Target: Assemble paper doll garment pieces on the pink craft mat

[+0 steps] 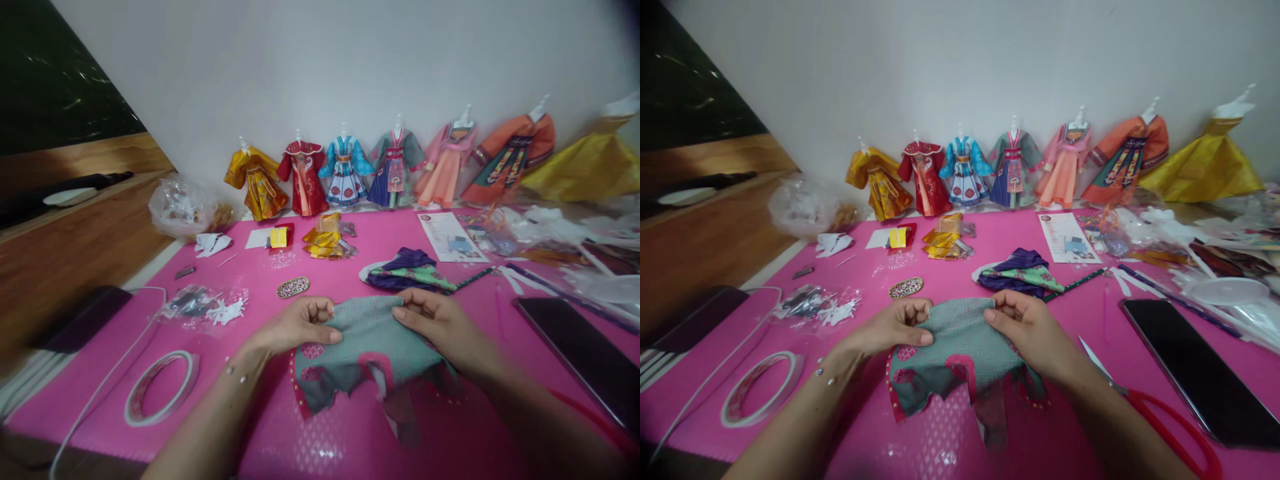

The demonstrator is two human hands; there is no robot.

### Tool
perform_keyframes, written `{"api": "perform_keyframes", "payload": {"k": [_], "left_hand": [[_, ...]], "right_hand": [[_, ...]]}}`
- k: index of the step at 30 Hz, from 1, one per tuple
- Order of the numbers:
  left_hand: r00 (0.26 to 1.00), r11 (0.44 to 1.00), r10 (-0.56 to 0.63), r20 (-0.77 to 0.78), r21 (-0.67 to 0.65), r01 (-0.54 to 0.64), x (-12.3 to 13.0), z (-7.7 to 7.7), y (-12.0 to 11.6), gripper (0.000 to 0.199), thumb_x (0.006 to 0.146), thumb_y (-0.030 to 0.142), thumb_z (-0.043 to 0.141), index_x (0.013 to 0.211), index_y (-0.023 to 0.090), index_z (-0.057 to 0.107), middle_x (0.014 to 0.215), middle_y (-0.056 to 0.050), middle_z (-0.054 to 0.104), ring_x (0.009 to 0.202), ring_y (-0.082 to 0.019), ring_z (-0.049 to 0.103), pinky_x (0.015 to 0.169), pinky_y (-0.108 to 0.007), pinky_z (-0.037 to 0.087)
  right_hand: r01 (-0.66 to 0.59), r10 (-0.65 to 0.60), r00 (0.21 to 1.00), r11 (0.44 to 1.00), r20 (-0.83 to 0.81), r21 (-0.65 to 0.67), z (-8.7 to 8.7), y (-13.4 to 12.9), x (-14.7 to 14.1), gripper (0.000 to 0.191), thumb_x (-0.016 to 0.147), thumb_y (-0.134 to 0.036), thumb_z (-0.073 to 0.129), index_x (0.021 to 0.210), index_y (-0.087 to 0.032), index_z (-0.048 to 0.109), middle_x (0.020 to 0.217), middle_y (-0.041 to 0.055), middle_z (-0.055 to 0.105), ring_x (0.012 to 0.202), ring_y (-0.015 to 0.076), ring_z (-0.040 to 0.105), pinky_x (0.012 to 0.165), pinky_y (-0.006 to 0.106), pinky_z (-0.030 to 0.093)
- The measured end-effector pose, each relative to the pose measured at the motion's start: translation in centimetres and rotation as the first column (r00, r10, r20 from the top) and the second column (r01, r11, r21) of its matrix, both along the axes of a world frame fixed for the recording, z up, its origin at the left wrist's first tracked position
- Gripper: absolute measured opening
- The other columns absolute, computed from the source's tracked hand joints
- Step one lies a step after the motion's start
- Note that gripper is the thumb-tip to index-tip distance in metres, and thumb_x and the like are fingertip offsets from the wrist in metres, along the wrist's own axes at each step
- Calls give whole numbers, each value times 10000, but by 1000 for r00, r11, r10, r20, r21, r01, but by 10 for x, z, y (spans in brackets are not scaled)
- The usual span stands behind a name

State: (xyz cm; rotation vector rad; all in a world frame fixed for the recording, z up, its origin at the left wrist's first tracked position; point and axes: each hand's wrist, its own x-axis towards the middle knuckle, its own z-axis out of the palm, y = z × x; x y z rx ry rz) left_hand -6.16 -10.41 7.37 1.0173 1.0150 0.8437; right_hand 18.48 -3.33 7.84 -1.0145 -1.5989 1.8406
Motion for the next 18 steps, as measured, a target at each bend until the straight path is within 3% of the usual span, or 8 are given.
{"api": "perform_keyframes", "payload": {"k": [9,14,18], "left_hand": [[996,1000,0,84,15,-2,1,-2,-5,435,620,403,905,754,148,579,635,55,612,523,-51,536,514,-160,409],[991,1000,16,133,11,-17,5,-3,-7,410,729,479,821,844,142,619,721,21,638,618,-77,584,584,-176,457],[991,1000,-26,132,-3,27,11,-2,-8,495,622,389,905,957,137,640,799,3,669,696,-112,617,655,-211,504]], "right_hand": [[-40,40,999,999,29,3,6,-5,3,472,718,-625,736,835,-204,558,623,-54,478,500,87,399,454,209,305],[-5,5,1000,1000,10,-3,4,-3,4,459,733,-617,730,860,-203,579,623,-50,510,492,88,429,450,205,320],[-3,2,1000,999,15,34,5,-3,3,431,765,-606,700,884,-209,580,659,-32,552,516,109,489,466,223,356]]}}
